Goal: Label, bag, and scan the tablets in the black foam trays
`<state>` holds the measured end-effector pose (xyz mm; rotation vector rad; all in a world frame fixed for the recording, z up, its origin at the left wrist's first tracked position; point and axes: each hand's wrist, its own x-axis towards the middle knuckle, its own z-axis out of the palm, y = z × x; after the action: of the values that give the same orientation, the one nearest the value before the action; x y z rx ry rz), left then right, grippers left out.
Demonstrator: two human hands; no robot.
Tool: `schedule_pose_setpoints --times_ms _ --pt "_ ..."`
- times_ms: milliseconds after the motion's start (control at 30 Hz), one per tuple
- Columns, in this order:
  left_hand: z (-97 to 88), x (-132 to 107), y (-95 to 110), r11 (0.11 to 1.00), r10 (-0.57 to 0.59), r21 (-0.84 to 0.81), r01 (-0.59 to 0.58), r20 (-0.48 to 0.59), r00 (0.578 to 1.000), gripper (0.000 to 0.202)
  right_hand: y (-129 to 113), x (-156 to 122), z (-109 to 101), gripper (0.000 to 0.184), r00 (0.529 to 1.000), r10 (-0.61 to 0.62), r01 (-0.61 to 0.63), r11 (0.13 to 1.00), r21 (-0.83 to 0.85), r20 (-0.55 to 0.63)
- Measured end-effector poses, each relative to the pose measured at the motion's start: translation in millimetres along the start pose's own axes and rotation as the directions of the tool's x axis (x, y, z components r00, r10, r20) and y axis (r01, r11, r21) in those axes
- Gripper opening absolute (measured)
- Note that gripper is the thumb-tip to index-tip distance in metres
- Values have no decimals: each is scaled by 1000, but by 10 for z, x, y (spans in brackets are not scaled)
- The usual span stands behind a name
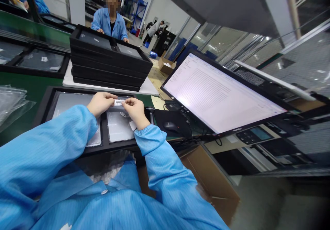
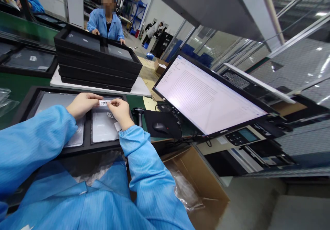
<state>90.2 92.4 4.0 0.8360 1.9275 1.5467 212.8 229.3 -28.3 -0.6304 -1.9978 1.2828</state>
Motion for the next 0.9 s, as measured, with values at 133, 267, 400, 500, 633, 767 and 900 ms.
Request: schedule_pose_setpoints --times_ms 133,267,400,500,633,767,900 --pt "-8 7 -21 1000 30 -5 -30 15 999 41 0 1 -3 26 1000 -5 5 1000 9 -3" --pt "-11 20 -45 998 56 27 -56 12 998 43 3 2 -7 26 1000 -12 12 1000 11 10" --pt "-5 22 -50 999 46 10 -46 17 999 43 5 2 -9 26 1000 -19 18 1000 21 20" --pt "-10 16 -45 999 38 -25 -38 26 999 44 0 0 -7 26 999 -20 20 1000 8 25" --pt "-19 24 -55 998 49 -31 -48 15 999 39 -19 -9 7 24 999 -38 38 999 -29 17" --pt "-8 41 -70 998 43 -54 -42 14 999 37 -36 -28 22 21 998 -57 57 998 -16 22" --pt "-2 21 -44 993 16 -119 -14 10 1000 36 -32 -32 10 26 1000 -25 25 998 -63 4"
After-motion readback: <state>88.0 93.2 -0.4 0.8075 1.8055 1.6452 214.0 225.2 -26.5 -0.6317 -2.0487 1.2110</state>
